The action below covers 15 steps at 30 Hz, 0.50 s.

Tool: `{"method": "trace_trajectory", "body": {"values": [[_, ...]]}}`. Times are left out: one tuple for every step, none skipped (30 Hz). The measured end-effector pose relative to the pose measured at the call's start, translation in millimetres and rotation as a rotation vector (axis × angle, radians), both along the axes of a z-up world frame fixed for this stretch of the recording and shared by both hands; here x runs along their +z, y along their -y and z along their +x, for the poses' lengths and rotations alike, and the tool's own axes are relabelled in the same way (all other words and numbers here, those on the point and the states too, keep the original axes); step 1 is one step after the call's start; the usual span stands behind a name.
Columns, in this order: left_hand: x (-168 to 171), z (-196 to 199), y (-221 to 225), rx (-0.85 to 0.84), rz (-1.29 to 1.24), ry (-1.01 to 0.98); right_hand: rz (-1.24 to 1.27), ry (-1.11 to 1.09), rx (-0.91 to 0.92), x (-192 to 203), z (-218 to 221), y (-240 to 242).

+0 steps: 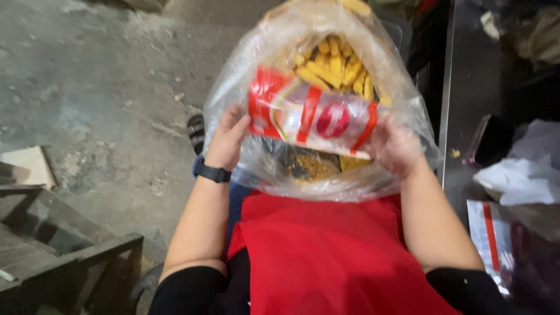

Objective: The person places individual snack items into plastic bags by hand.

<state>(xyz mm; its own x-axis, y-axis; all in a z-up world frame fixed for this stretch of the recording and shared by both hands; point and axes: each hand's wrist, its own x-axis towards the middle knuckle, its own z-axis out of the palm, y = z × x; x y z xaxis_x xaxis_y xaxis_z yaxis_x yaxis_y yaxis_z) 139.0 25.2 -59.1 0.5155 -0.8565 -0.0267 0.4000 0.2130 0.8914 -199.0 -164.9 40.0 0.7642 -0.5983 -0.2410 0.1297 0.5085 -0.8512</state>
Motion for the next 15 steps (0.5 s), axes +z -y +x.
{"method": "trace_trajectory", "body": {"values": [[7.1, -7.6, -0.3, -0.011, 0.014, -0.013, 0.028, 0.083, 0.025, 7.4, 2.3, -3.6], [14.3, -17.9, 1.0, -0.046, -0.077, 0.056, 0.054, 0.166, 0.049, 12.6, 3.3, -6.2], [21.5, -28.8, 3.0, -0.086, -0.172, 0.128, 0.064, 0.158, 0.033, 12.0, 8.8, -9.7], [26.7, -45.6, 5.7, -0.100, -0.163, 0.118, 0.125, 0.270, 0.045, 6.1, 17.9, -14.8], [30.1, -65.6, 10.7, -0.184, -0.310, 0.070, 0.181, 0.384, 0.057, -0.1, 23.1, -20.3], [32.4, -79.4, 11.9, -0.266, -0.458, 0.020, 0.268, 0.420, 0.130, -11.7, 32.5, -33.2], [33.6, -86.3, 12.5, -0.276, -0.458, 0.011, 0.347, 0.458, 0.208, -20.7, 41.9, -42.5], [32.7, -92.8, 13.1, -0.242, -0.361, -0.041, 0.389, 0.460, 0.235, -29.5, 46.6, -59.5], [30.4, -96.9, 13.4, -0.207, -0.261, -0.094, 0.433, 0.459, 0.266, -38.4, 53.5, -78.3], [27.9, -95.7, 14.4, -0.213, -0.260, -0.102, 0.433, 0.453, 0.258, -42.2, 56.5, -81.9], [25.3, -89.3, 13.5, -0.169, -0.211, -0.197, 0.329, 0.315, 0.304, -47.7, 58.7, -84.8], [22.4, -82.1, 10.9, -0.125, -0.162, -0.291, 0.225, 0.177, 0.348, -53.9, 57.3, -85.5], [19.6, -73.3, 5.7, -0.130, -0.155, -0.296, 0.231, 0.175, 0.340, -60.0, 56.2, -76.4], [16.7, -61.9, -0.7, -0.081, -0.137, -0.267, -0.461, -0.164, 0.415, -65.8, 56.0, -59.9], [12.4, -52.0, -8.3, -0.033, -0.117, -0.240, -1.146, -0.520, 0.456, -72.9, 50.5, -50.0]]}}
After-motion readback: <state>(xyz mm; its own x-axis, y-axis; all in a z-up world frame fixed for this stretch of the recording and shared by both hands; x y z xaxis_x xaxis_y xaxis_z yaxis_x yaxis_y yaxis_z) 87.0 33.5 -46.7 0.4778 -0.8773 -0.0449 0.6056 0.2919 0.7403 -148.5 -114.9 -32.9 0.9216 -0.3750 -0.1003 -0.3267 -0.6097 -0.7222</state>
